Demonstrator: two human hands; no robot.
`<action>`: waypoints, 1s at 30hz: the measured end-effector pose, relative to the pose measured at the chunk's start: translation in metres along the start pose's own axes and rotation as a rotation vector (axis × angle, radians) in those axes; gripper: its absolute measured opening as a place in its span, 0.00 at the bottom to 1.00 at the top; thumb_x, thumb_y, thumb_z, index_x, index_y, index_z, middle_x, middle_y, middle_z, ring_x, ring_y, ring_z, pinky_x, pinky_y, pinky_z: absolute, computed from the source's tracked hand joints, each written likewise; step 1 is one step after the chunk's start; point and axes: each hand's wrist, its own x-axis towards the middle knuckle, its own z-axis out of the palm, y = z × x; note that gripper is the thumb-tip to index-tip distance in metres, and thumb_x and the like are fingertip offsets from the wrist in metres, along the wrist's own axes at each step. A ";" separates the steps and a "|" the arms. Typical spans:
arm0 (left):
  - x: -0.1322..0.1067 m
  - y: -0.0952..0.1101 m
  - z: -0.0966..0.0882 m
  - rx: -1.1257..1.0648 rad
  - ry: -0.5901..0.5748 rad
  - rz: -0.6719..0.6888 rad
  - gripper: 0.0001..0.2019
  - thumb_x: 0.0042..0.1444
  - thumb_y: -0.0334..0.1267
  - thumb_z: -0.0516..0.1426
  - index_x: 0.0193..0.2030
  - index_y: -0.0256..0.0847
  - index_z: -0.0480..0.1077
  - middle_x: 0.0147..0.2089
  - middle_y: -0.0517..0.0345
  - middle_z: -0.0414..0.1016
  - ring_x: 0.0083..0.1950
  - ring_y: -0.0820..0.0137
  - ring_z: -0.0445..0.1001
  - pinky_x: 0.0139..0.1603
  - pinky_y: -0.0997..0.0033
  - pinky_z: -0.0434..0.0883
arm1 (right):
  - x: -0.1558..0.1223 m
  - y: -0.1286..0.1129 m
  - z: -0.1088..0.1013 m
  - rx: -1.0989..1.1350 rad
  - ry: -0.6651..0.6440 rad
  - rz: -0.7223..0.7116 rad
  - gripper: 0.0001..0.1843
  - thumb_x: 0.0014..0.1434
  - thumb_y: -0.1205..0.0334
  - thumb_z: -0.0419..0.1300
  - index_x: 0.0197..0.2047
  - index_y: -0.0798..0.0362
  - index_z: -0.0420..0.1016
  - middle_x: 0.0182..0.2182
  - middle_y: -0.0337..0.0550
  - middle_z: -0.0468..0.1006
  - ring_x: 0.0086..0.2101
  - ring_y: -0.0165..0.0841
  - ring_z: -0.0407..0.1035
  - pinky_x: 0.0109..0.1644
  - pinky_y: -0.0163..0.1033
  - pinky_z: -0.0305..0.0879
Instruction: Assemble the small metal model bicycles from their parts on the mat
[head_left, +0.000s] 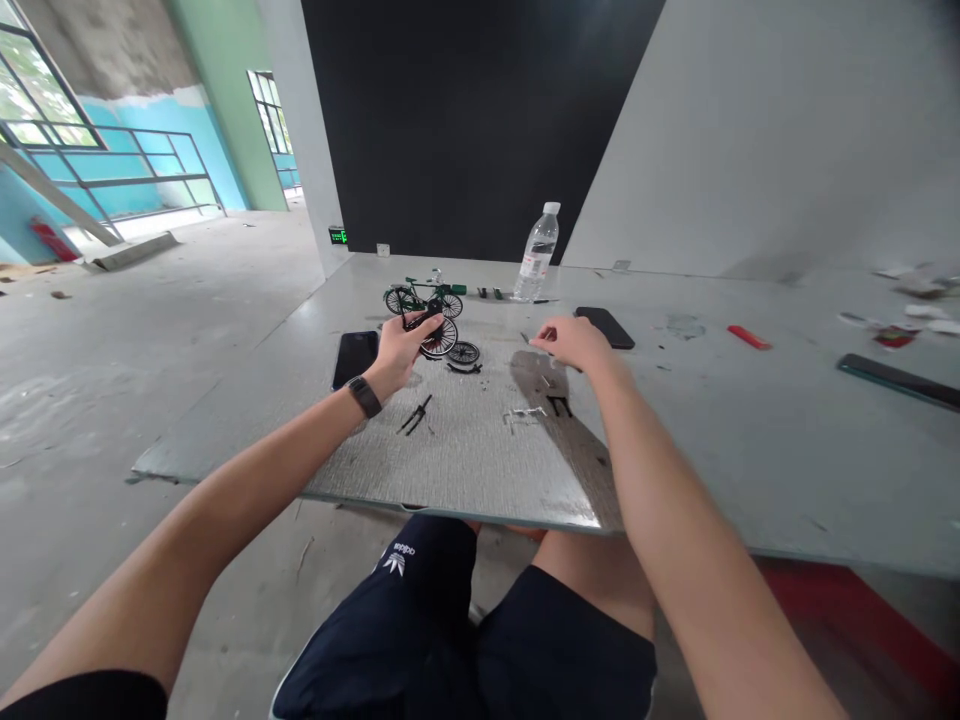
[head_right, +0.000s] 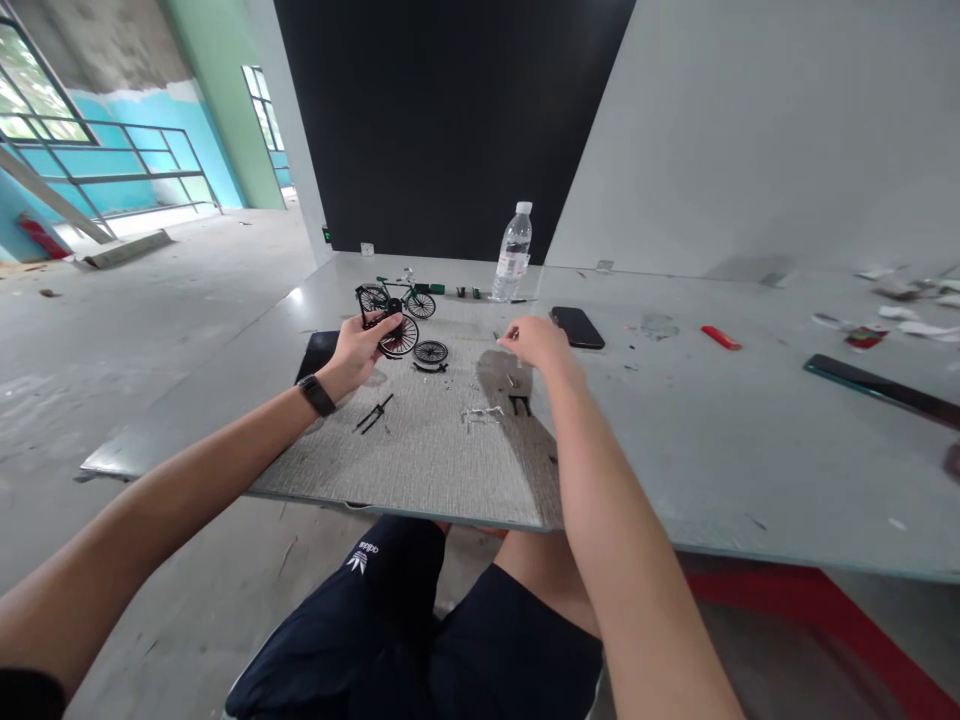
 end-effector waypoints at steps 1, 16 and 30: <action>-0.001 0.001 0.000 -0.002 -0.001 0.000 0.05 0.55 0.33 0.68 0.35 0.36 0.77 0.34 0.54 0.78 0.34 0.72 0.75 0.37 0.70 0.72 | -0.002 0.000 -0.006 0.015 -0.064 0.016 0.10 0.62 0.53 0.65 0.39 0.49 0.84 0.37 0.48 0.84 0.40 0.42 0.74 0.41 0.42 0.65; -0.001 -0.001 -0.001 -0.011 -0.061 0.052 0.07 0.54 0.35 0.68 0.34 0.35 0.77 0.34 0.53 0.78 0.35 0.72 0.74 0.41 0.67 0.74 | -0.002 0.005 -0.011 -0.022 -0.496 0.097 0.24 0.48 0.43 0.75 0.18 0.50 0.73 0.24 0.46 0.72 0.33 0.44 0.71 0.37 0.49 0.64; -0.008 0.004 0.004 -0.062 -0.045 -0.023 0.03 0.56 0.29 0.66 0.34 0.32 0.77 0.33 0.55 0.76 0.34 0.74 0.73 0.38 0.70 0.74 | -0.003 -0.004 -0.004 -0.067 -0.489 -0.030 0.16 0.61 0.50 0.66 0.25 0.48 0.79 0.29 0.41 0.76 0.28 0.34 0.64 0.32 0.42 0.60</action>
